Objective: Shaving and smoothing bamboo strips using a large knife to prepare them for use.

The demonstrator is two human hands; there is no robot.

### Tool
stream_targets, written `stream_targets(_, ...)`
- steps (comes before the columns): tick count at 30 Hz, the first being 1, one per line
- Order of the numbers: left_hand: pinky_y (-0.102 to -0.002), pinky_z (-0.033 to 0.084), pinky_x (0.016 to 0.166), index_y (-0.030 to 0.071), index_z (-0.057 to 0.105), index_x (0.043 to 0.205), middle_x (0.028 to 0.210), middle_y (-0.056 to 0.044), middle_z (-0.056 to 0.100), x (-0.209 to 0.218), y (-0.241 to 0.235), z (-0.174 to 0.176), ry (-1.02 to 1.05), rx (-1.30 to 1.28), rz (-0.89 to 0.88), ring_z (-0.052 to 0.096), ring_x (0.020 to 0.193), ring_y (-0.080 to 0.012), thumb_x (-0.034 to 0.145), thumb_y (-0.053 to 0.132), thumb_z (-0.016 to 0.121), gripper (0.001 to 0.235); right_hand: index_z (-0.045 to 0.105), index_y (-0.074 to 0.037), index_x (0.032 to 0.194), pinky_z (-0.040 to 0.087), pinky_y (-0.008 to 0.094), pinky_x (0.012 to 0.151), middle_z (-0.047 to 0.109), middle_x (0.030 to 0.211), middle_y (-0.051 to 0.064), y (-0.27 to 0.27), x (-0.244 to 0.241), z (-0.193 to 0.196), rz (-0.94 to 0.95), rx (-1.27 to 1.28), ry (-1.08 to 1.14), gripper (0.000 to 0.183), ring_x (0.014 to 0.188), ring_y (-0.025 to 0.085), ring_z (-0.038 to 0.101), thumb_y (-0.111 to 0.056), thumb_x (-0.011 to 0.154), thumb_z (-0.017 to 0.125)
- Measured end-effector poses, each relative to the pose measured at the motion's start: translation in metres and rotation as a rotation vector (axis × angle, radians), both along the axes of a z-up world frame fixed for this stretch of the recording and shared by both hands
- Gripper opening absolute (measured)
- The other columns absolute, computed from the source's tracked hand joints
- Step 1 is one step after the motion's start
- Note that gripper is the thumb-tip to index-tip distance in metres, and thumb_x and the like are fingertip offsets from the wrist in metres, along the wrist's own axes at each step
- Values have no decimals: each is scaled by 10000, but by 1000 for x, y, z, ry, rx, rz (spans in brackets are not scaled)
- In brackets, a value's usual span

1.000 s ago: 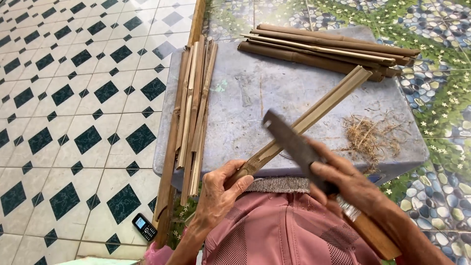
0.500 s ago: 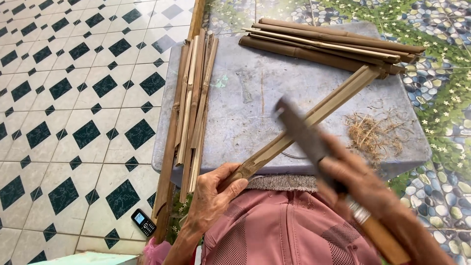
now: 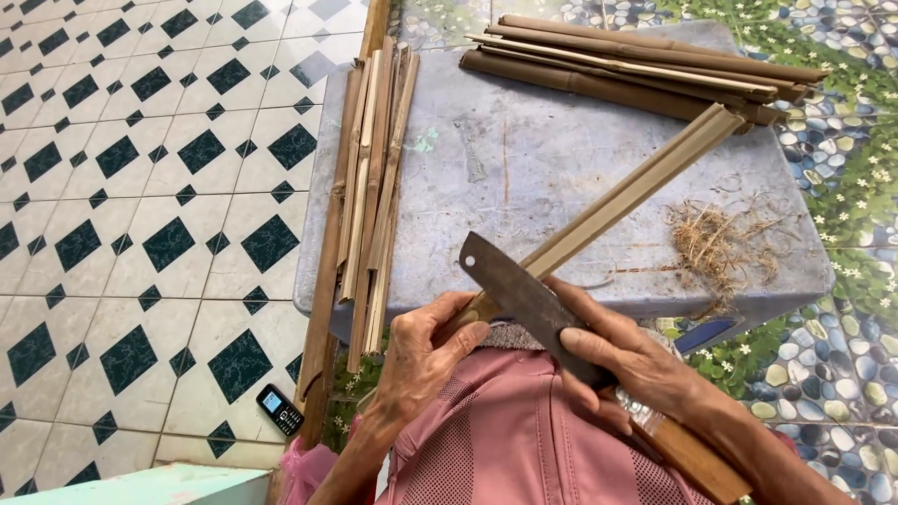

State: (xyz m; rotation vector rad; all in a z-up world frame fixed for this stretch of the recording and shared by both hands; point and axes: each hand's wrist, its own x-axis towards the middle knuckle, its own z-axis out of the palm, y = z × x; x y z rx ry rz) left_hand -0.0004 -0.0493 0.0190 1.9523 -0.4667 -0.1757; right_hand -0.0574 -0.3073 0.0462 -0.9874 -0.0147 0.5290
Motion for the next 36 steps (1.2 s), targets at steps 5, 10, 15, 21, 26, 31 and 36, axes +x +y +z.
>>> stream_targets(5, -212, 623, 614, 93, 713, 1227, 909, -7, 789, 0, 5, 6, -30, -40, -23, 718, 758, -79, 939, 252, 707, 329, 303, -117, 1612, 445, 255, 287, 555, 534, 9, -22, 18, 5, -82, -420, -200, 718, 353, 125, 524, -361, 978, 536)
stream_targets(10, -191, 570, 602, 96, 740, 1160, 825, 38, 709, -8, 14, 0, -15, -31, -2, 637, 715, -51, 935, 228, 721, 262, 293, -157, 1594, 451, 210, 209, 537, 558, -4, -56, 23, 16, -261, -283, -238, 558, 313, 94, 482, -188, 1056, 439)
stream_targets(15, -223, 612, 634, 112, 717, 1225, 895, 4, 768, -2, -4, 7, 10, 5, -7, 690, 746, -90, 927, 250, 709, 328, 7, -201, 1668, 415, 317, 196, 533, 478, 73, -10, 7, 0, -88, -281, -103, 869, 272, 163, 490, -272, 973, 524)
stream_targets(21, -309, 688, 865, 76, 669, 1263, 1146, -120, 798, -5, -13, 21, -16, -83, -2, 811, 1022, -196, 923, 241, 712, 380, 180, -225, 1656, 374, 225, 237, 543, 525, 141, 16, 3, 6, 63, -153, -17, 787, 284, 142, 463, -270, 973, 568)
stream_targets(26, -307, 688, 862, 76, 657, 1278, 1147, -124, 795, -9, -14, 20, -61, -71, 11, 813, 1003, -203, 935, 209, 702, 371, 276, -145, 1596, 361, 241, 237, 530, 514, 138, 17, 6, 8, 70, -220, -60, 709, 286, 150, 465, -303, 970, 570)
stream_targets(31, -277, 657, 908, 47, 686, 1234, 1151, -99, 791, -14, -16, 25, 23, -161, 21, 782, 1036, -165, 916, 145, 715, 334, 266, -120, 1598, 374, 242, 237, 545, 527, 141, 16, 2, 6, 51, -231, -98, 673, 284, 148, 463, -263, 996, 531)
stream_targets(36, -235, 647, 839, 65, 710, 1139, 1003, -27, 775, -18, -22, 29, 88, -216, 18, 736, 927, -85, 939, 147, 709, 216, 259, -131, 1624, 382, 262, 222, 540, 484, 125, 15, 1, 7, -29, -336, -111, 706, 265, 157, 465, -249, 983, 530)
